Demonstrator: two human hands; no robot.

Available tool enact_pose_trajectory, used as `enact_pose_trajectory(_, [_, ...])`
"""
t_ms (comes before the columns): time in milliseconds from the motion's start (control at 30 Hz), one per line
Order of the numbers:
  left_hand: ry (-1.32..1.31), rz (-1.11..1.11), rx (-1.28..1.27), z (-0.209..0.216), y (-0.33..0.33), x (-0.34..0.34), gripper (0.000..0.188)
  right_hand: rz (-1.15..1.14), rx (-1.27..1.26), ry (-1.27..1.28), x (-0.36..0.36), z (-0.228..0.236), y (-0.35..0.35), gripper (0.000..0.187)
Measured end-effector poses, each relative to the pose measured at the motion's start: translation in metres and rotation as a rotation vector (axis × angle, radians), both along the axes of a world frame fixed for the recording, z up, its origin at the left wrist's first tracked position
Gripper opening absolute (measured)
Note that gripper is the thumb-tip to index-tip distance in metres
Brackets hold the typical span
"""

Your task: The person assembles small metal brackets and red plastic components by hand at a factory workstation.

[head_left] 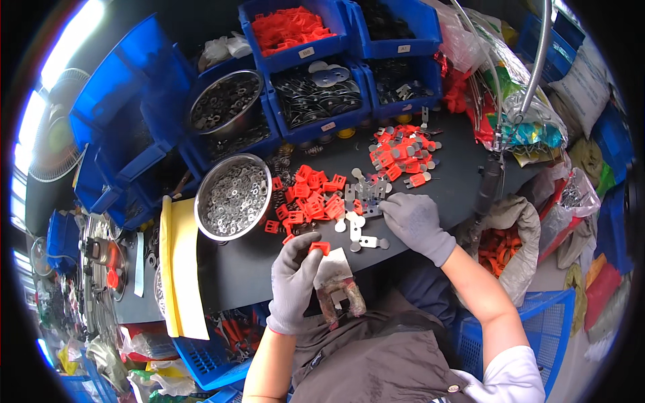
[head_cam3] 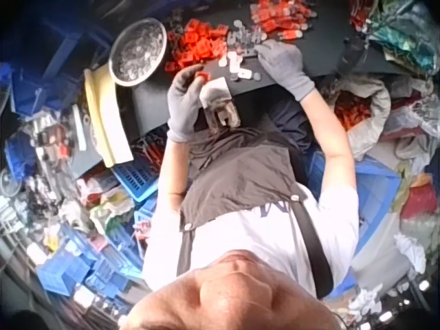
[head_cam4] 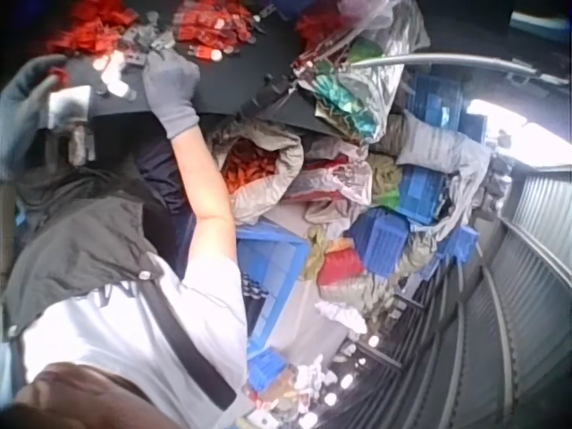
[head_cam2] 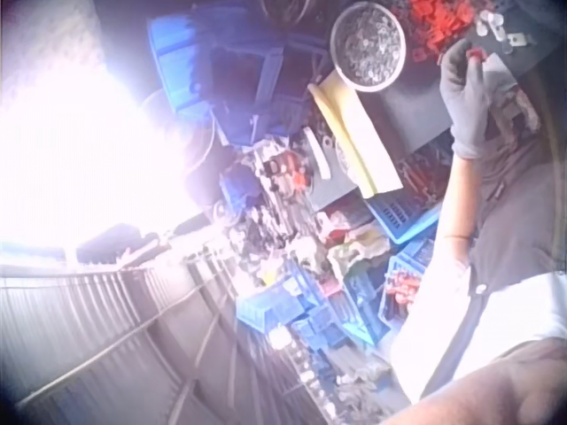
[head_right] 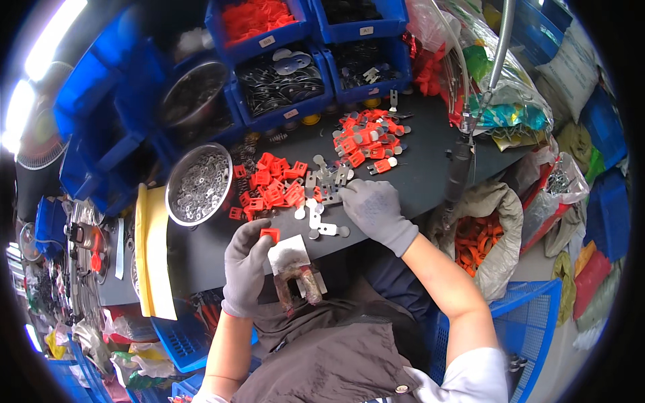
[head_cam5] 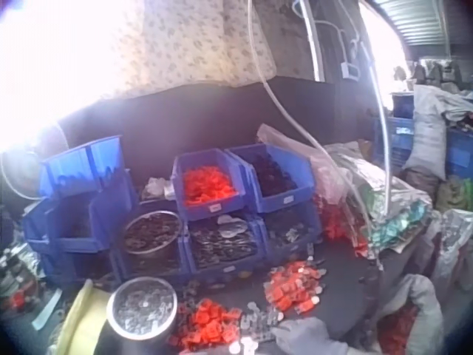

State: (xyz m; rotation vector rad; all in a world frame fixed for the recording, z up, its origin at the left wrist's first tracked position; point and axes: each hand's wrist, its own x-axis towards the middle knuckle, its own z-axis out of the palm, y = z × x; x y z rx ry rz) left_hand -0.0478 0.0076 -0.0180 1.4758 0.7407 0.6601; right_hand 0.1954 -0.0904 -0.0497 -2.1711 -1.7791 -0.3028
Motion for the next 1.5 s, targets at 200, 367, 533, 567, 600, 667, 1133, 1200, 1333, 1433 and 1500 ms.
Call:
enact_pose_trajectory(200, [-0.196,0.072,-0.385,0.004,-0.011,-0.008,0.028,0.077,0.1,0.081,-0.014,0.011,-0.006,0.009])
enact_pose_trajectory(367, [-0.189,0.034,-0.423,0.009,-0.019,-0.008,0.027,0.064,0.0,-0.002,-0.009,0.001,0.005,0.01])
enact_pose_trajectory(533, [-0.272,0.031,-0.547,0.015,-0.021,-0.014,0.024,0.112,0.362,0.157,-0.037,0.029,-0.008,0.009])
enact_pose_trajectory(567, [-0.309,0.024,-0.584,0.016,-0.023,-0.013,0.023,0.127,0.327,0.365,-0.054,0.041,-0.015,0.01])
enact_pose_trajectory(600, [-0.345,0.016,-0.618,0.017,-0.025,-0.014,0.022,0.141,0.293,0.573,-0.069,0.052,-0.02,0.01])
enact_pose_trajectory(667, [-0.373,0.006,-0.623,0.015,-0.025,-0.015,0.021,0.193,0.192,0.574,-0.086,0.069,-0.022,0.011])
enact_pose_trajectory(1133, [-0.108,-0.28,-0.568,0.045,-0.022,-0.026,0.024,0.225,-0.258,1.977,-0.066,0.089,-0.065,0.028])
enact_pose_trajectory(1200, [-0.004,-0.34,-0.651,0.053,-0.019,-0.013,0.026,0.165,-0.229,1.956,-0.062,0.074,-0.067,0.018])
enact_pose_trajectory(1333, [-0.146,-0.271,-0.184,0.024,-0.003,0.021,0.034,-0.026,-0.039,1.788,-0.054,0.071,-0.034,0.013])
enact_pose_trajectory(1433, [0.421,-0.021,1.21,0.015,0.042,0.05,0.043,-0.214,0.335,1.415,-0.003,0.068,-0.005,0.014])
enact_pose_trajectory(1500, [0.718,-0.065,1.283,-0.009,0.064,0.052,0.041,-0.315,0.451,1.173,0.049,0.035,0.019,0.017])
